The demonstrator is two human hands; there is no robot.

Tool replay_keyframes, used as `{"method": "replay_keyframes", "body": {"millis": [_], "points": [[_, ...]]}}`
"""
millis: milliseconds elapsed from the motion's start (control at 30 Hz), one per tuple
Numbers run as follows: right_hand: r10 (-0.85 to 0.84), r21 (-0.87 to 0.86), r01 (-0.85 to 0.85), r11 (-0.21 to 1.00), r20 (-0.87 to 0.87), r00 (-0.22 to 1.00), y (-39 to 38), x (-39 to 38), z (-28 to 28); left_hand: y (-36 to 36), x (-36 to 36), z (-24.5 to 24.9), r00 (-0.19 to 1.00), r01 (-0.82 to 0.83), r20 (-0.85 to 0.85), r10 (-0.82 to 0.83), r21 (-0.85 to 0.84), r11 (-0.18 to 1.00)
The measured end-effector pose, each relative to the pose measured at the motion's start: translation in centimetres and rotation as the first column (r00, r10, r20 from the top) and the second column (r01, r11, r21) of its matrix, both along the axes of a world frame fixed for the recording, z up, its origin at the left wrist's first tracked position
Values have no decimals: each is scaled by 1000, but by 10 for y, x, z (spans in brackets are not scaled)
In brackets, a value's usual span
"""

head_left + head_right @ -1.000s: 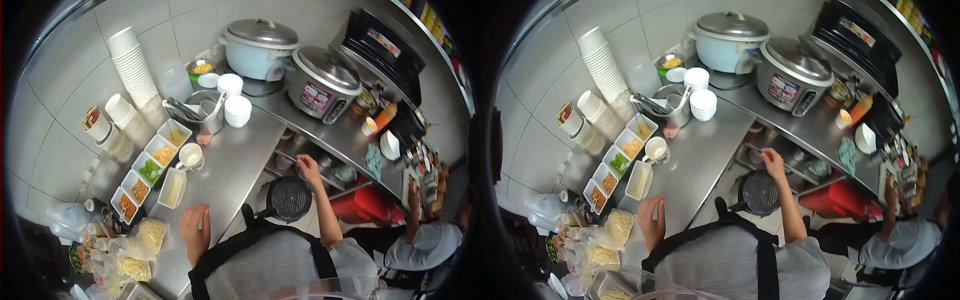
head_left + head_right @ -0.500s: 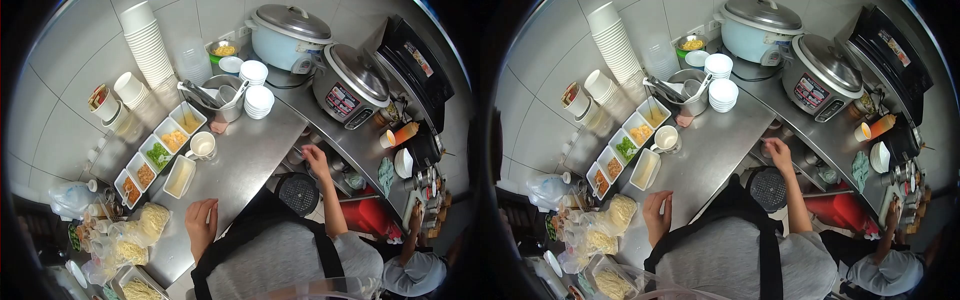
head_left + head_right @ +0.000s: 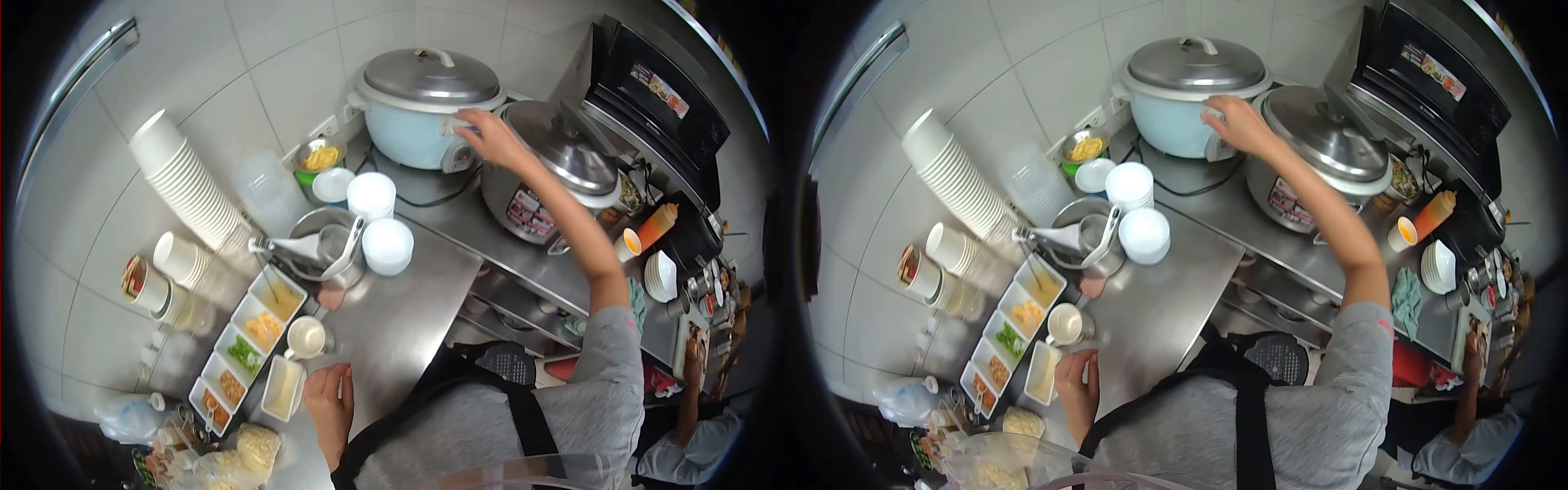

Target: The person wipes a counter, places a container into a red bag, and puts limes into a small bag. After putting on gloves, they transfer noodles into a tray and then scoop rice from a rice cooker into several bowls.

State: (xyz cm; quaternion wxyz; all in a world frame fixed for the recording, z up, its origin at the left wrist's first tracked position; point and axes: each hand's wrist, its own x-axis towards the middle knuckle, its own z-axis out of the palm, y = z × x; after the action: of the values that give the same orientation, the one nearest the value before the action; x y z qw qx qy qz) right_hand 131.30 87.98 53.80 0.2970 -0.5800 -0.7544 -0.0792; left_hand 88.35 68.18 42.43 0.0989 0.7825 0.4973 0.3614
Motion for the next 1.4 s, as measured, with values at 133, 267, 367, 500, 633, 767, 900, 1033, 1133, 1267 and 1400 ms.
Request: {"method": "replay_keyframes", "body": {"millis": [133,267,367,500,633,767,900,1033,1133,1267,1400], "points": [[-446,-333,461,823,126,886,163,125,-47,45,59,14,994,94,-57,-91,49,994],[-606,-444,567,694,67,793,243,165,-37,81,116,25,999,17,-46,-13,87,996],[-499,-250,509,824,104,860,285,164,-15,101,146,29,998,-3,-68,9,86,996],[-287,-138,315,939,186,940,332,176,5,127,177,39,985,35,-170,-19,89,995],[-149,-189,200,961,251,956,327,173,18,153,195,51,979,86,-190,-74,55,995],[-177,-46,194,980,239,955,335,174,42,193,194,49,963,35,-270,-20,53,998],[-194,-14,199,980,170,966,396,219,30,214,195,53,947,-34,-320,39,21,999],[-206,-24,221,975,281,937,465,263,17,216,174,46,933,-202,-304,195,8,979],[-10,-167,82,983,396,918,524,318,-3,194,137,54,732,-623,-400,551,-67,780],[-217,-546,194,815,22,976,523,327,13,177,108,67,514,-803,-368,775,113,586],[-157,-725,60,686,-67,985,540,363,14,176,101,52,567,-779,-362,740,54,624]]}}
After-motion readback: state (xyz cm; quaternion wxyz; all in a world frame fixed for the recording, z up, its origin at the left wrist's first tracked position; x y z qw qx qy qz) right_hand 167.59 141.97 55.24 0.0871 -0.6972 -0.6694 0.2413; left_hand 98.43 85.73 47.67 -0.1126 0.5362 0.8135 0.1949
